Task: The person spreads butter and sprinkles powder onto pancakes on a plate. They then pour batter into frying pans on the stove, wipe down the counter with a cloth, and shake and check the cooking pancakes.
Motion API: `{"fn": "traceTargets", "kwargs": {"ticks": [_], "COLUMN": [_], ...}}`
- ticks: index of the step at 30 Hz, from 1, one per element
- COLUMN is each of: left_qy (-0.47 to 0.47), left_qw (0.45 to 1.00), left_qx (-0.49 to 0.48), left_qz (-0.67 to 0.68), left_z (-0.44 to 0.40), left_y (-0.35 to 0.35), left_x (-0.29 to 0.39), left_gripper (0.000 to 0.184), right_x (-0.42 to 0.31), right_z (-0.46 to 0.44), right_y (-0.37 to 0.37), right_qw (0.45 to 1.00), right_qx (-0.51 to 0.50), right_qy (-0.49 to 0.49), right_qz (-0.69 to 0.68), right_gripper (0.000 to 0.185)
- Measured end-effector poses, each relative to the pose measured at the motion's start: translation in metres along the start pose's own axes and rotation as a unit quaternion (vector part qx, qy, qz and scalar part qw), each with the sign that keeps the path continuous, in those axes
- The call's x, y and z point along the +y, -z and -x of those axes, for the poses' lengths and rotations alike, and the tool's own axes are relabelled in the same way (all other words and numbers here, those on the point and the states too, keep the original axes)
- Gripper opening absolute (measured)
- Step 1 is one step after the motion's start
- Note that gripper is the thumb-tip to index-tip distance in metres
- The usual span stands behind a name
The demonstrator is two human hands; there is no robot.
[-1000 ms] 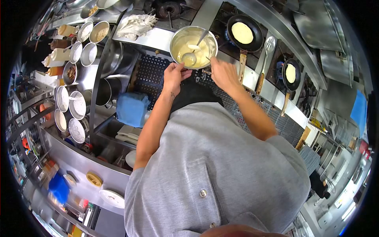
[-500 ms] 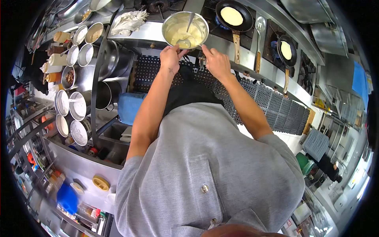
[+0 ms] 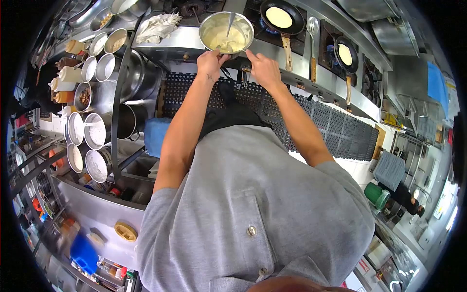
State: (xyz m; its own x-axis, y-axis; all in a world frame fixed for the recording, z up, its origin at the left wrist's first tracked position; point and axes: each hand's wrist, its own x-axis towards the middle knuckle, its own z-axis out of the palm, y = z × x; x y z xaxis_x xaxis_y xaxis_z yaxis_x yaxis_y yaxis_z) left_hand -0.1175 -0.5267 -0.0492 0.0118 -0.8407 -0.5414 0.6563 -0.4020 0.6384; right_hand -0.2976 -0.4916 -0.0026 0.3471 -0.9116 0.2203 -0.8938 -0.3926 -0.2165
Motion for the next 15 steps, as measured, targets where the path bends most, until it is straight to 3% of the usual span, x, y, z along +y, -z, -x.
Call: {"fn": "traceTargets", "kwargs": {"ticks": [4, 6, 15], "left_qy": [0.004, 0.003, 0.000], "left_qw": [1.000, 0.999, 0.999], "left_qx": [-0.011, -0.005, -0.009], "left_qz": [-0.004, 0.032, 0.047], "left_z": [-0.0011, -0.0022, -0.0031], "left_y": [0.0021, 0.0015, 0.0032], "left_x": [-0.0022, -0.0012, -0.0046], "left_gripper": [0.026, 0.017, 0.020], "right_x": [0.0020, 0.0027, 0.0015], "right_z": [-0.0029, -0.0058, -0.0017], "right_y": [-0.0020, -0.0042, -0.0048], "right_qw": [1.000, 1.000, 1.000], "right_qx": [-0.004, -0.002, 0.004], "right_qy": [0.011, 0.018, 0.000], "right_qz": [-0.003, 0.000, -0.030], "right_gripper": [0.046, 0.045, 0.038]}}
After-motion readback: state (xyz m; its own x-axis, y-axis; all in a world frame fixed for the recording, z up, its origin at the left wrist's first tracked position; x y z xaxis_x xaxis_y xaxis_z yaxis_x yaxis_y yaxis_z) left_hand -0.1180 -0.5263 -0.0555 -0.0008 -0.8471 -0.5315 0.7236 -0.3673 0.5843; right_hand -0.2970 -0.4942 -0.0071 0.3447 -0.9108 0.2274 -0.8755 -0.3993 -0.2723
